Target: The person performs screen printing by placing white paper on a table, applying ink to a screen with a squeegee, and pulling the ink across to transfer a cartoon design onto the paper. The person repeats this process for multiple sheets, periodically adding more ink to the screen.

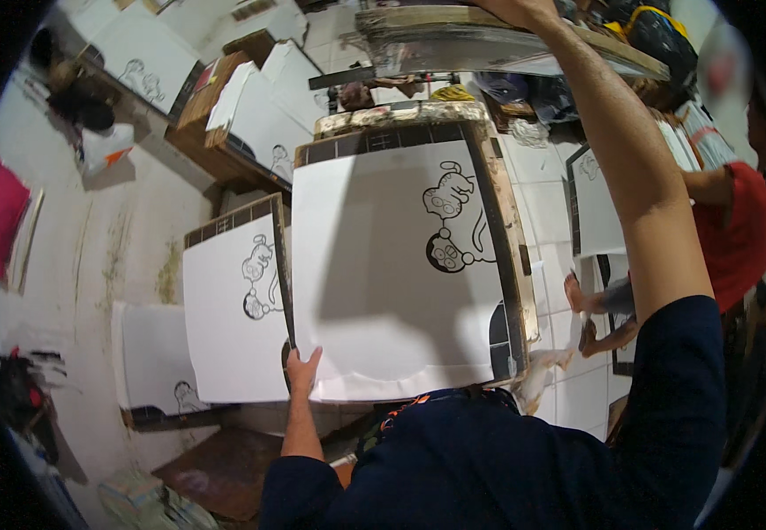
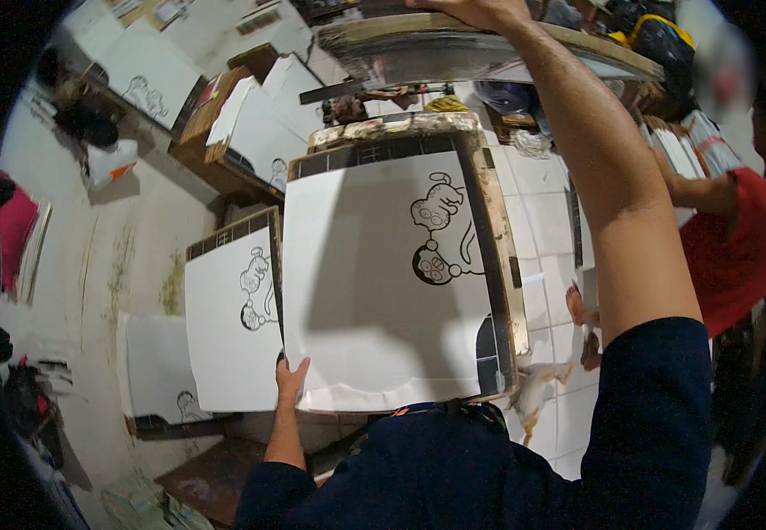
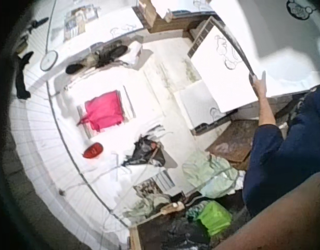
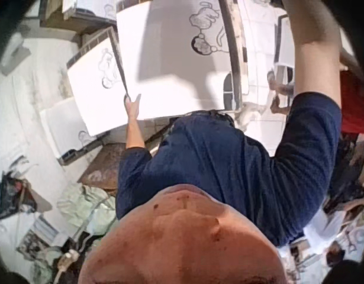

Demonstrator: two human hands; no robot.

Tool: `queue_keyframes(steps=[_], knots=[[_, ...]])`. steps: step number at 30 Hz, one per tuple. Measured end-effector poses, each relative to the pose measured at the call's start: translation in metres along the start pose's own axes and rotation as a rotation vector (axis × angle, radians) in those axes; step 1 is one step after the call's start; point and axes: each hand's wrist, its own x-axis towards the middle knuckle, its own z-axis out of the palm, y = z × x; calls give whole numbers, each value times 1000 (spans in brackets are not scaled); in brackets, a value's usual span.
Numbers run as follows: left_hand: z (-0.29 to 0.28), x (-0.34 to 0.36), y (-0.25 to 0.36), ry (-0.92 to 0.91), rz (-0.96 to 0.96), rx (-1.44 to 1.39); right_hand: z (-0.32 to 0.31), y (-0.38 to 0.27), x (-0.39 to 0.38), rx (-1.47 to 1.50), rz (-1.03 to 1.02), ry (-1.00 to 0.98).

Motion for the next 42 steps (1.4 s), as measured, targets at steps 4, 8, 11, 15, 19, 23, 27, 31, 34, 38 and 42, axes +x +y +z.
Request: queue_keyframes(steps=[4, 8, 11, 15, 19, 23, 27, 31, 34, 38, 42], knots=[[-17, 22, 20, 4, 27, 317, 4, 0, 5, -67, 19, 29], [-10, 41, 56, -39, 40, 363, 3, -2, 12, -78, 45, 15], [-4, 47, 75, -46, -5, 407, 0, -2, 22, -54, 41, 14], [-3, 44, 85, -5, -28, 449, -3, -2, 48, -85, 93, -73], [-2, 46, 97, 35, -10, 463, -5, 1, 71, -86, 96, -39], [-1, 53, 109, -9, -44, 468, -5, 6, 90, -95, 80, -117], [1, 57, 105, 13, -67, 421, 2, 11, 102, -28, 52, 101], [5, 71, 77, -23, -142, 391, 1, 12, 105, -23, 73, -30], [10, 85, 51, -85, -73, 396, -2, 8, 95, -15, 11, 43], [29, 86, 71, 71, -12, 698, -5, 2, 61, -45, 64, -50], [75, 79, 215, 48, 509, 549, 11, 0, 3, -18, 33, 4]])
